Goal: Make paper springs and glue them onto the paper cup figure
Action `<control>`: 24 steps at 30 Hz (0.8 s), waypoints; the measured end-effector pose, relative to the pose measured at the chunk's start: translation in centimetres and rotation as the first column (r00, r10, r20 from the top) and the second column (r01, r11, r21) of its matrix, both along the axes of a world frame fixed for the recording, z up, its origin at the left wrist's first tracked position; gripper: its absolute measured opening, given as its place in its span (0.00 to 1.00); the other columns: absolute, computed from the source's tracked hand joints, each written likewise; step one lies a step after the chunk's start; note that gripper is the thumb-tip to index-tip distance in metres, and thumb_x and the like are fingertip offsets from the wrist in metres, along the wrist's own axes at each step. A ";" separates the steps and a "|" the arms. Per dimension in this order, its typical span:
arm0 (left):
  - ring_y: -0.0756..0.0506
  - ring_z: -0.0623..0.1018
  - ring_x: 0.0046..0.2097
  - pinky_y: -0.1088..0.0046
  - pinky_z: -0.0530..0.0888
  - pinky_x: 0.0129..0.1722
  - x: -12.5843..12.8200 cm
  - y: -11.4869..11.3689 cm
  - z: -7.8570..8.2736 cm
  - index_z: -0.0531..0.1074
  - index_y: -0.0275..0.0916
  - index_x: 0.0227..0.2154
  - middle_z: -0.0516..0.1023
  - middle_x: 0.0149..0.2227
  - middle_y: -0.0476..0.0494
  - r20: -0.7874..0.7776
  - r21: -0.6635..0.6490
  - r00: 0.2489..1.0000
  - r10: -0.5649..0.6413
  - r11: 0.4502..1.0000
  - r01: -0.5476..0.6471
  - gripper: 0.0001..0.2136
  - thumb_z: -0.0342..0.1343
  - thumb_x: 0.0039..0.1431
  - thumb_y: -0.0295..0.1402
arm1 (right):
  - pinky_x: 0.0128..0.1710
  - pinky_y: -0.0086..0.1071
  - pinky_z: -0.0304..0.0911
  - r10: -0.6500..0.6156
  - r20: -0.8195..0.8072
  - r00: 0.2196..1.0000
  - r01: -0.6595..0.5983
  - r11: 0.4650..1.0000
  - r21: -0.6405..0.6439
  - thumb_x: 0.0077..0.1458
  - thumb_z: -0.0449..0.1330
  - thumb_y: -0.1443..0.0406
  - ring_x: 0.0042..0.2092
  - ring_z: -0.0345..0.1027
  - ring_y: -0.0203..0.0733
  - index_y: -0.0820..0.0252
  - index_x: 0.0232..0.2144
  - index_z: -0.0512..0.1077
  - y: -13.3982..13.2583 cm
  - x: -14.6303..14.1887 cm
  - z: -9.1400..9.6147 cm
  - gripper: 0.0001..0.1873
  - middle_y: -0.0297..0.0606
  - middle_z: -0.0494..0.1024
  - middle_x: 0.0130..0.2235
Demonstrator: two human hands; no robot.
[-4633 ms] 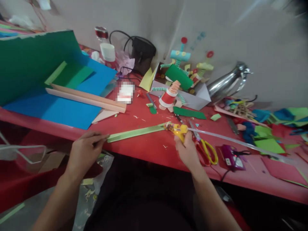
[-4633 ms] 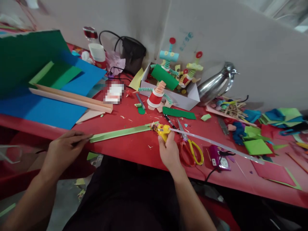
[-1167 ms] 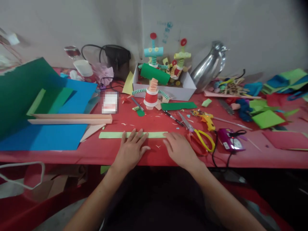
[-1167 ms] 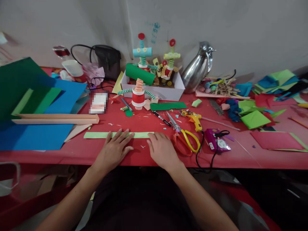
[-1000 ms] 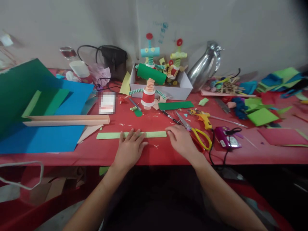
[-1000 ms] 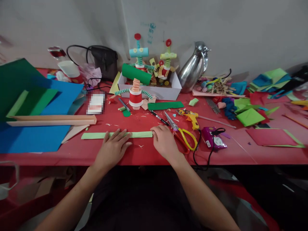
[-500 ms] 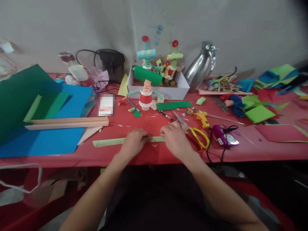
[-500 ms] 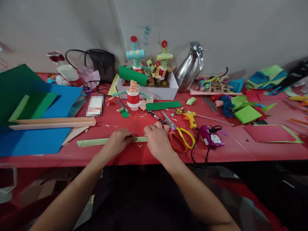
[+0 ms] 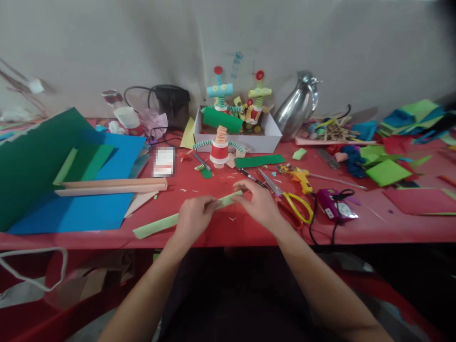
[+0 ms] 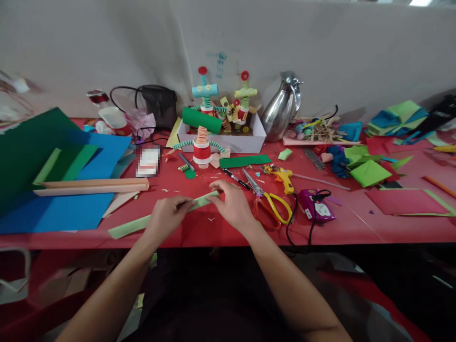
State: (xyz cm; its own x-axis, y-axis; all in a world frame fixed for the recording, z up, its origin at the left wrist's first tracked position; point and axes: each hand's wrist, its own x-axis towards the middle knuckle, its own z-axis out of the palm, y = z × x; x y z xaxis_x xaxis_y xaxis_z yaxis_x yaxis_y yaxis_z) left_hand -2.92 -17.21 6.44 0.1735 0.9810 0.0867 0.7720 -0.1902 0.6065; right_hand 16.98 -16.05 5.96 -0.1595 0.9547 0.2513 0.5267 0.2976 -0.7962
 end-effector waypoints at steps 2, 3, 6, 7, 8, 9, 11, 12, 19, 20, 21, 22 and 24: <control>0.47 0.76 0.31 0.73 0.65 0.31 -0.4 0.2 0.7 0.80 0.41 0.31 0.81 0.28 0.47 0.098 -0.019 0.994 0.041 0.999 -0.039 0.13 0.53 0.60 0.41 | 0.42 0.36 0.64 0.002 -0.240 0.971 -0.030 0.993 -0.113 0.53 0.64 0.59 0.40 0.73 0.43 0.57 0.37 0.75 0.3 -0.3 0.0 0.10 0.37 0.80 0.37; 0.47 0.76 0.31 0.73 0.65 0.31 -0.5 0.2 1.1 0.80 0.41 0.31 0.81 0.28 0.48 0.145 -0.035 0.988 0.046 0.999 -0.041 0.13 0.54 0.59 0.42 | 0.41 0.36 0.65 0.010 -0.348 0.937 -0.073 0.983 -0.168 0.52 0.64 0.57 0.38 0.73 0.42 0.58 0.35 0.76 0.4 -0.5 0.0 0.11 0.36 0.80 0.34; 0.48 0.76 0.31 0.74 0.66 0.31 -0.5 0.2 2.0 0.79 0.40 0.31 0.80 0.28 0.49 0.296 -0.149 0.954 0.037 0.989 0.008 0.14 0.55 0.57 0.44 | 0.41 0.34 0.65 -0.053 -0.605 0.795 -0.102 0.970 -0.220 0.48 0.67 0.56 0.36 0.72 0.40 0.58 0.32 0.76 0.3 -1.6 0.4 0.12 0.34 0.79 0.32; 0.48 0.76 0.30 0.74 0.67 0.30 -0.4 0.1 2.3 0.79 0.39 0.30 0.80 0.28 0.48 0.352 -0.194 0.935 0.038 0.980 0.033 0.14 0.56 0.56 0.44 | 0.41 0.33 0.65 -0.094 -0.659 0.746 -0.082 0.969 -0.232 0.46 0.68 0.56 0.36 0.71 0.39 0.57 0.32 0.76 0.2 -2.0 0.5 0.13 0.33 0.79 0.33; 0.48 0.75 0.30 0.74 0.67 0.30 -0.2 0.1 2.6 0.79 0.39 0.30 0.80 0.28 0.48 0.407 -0.235 0.912 0.048 0.971 0.053 0.14 0.56 0.55 0.44 | 0.40 0.33 0.65 -0.129 -0.697 0.705 -0.072 0.965 -0.251 0.44 0.69 0.56 0.35 0.71 0.38 0.57 0.32 0.76 0.1 -2.4 0.7 0.14 0.33 0.79 0.33; 0.48 0.75 0.30 0.74 0.67 0.30 0.1 0.0 2.8 0.79 0.38 0.30 0.80 0.29 0.48 0.454 -0.270 0.889 0.066 0.961 0.066 0.14 0.57 0.55 0.44 | 0.39 0.32 0.65 -0.153 -0.722 0.675 -0.074 0.959 -0.273 0.44 0.69 0.56 0.35 0.71 0.38 0.57 0.32 0.76 -0.1 -2.8 0.8 0.14 0.33 0.79 0.32; 0.48 0.76 0.30 0.74 0.69 0.30 0.4 -0.2 3.0 0.79 0.39 0.29 0.81 0.30 0.47 0.529 -0.333 0.843 0.101 0.938 0.096 0.12 0.59 0.53 0.43 | 0.38 0.33 0.66 -0.174 -0.740 0.650 -0.084 0.951 -0.298 0.43 0.69 0.57 0.33 0.70 0.38 0.58 0.29 0.77 -0.2 -3.4 0.9 0.13 0.33 0.79 0.29; 0.48 0.77 0.31 0.74 0.70 0.32 0.5 -0.3 3.1 0.79 0.39 0.29 0.81 0.30 0.47 0.557 -0.368 0.822 0.118 0.923 0.117 0.11 0.61 0.51 0.41 | 0.38 0.33 0.65 -0.184 -0.742 0.645 -0.070 0.952 -0.297 0.42 0.70 0.57 0.32 0.70 0.38 0.59 0.28 0.77 -0.1 -3.4 0.9 0.12 0.33 0.78 0.27; 0.45 0.81 0.37 0.69 0.74 0.44 -1.6 -1.7 1.6 0.79 0.39 0.28 0.83 0.32 0.46 0.635 -0.515 0.760 0.139 0.810 0.282 0.08 0.64 0.49 0.38 | 0.32 0.31 0.63 -0.326 -0.751 0.574 0.054 0.930 -0.363 0.34 0.73 0.60 0.27 0.67 0.34 0.60 0.24 0.78 2.0 -0.9 1.0 0.14 0.32 0.78 0.25; 0.45 0.82 0.37 0.69 0.74 0.44 -2.1 -2.0 1.4 0.79 0.39 0.29 0.83 0.32 0.45 0.633 -0.529 0.762 0.140 0.796 0.293 0.09 0.64 0.49 0.39 | 0.30 0.30 0.62 -0.343 -0.745 0.573 0.068 0.925 -0.374 0.34 0.73 0.60 0.26 0.66 0.33 0.60 0.24 0.78 2.3 -0.4 1.0 0.14 0.32 0.77 0.25; 0.44 0.82 0.38 0.69 0.74 0.43 -2.6 -2.4 1.2 0.79 0.38 0.30 0.84 0.33 0.43 0.627 -0.546 0.766 0.143 0.782 0.301 0.10 0.65 0.49 0.39 | 0.29 0.29 0.60 -0.356 -0.742 0.569 0.083 0.922 -0.379 0.33 0.73 0.60 0.25 0.65 0.33 0.60 0.24 0.77 2.7 0.2 1.1 0.14 0.31 0.77 0.24; 0.44 0.82 0.39 0.69 0.74 0.42 -3.1 -2.7 1.0 0.79 0.38 0.31 0.84 0.34 0.42 0.617 -0.568 0.773 0.150 0.765 0.305 0.11 0.65 0.49 0.40 | 0.27 0.28 0.59 -0.365 -0.743 0.561 0.097 0.921 -0.378 0.33 0.73 0.61 0.25 0.65 0.32 0.61 0.24 0.77 3.0 0.7 1.1 0.14 0.31 0.77 0.24; 0.44 0.82 0.39 0.71 0.74 0.41 -4.0 -3.5 0.7 0.79 0.37 0.33 0.84 0.36 0.40 0.597 -0.609 0.784 0.168 0.731 0.307 0.12 0.64 0.50 0.41 | 0.25 0.27 0.57 -0.379 -0.755 0.535 0.123 0.919 -0.374 0.32 0.74 0.61 0.24 0.64 0.31 0.61 0.24 0.76 3.5 1.7 1.1 0.14 0.31 0.77 0.24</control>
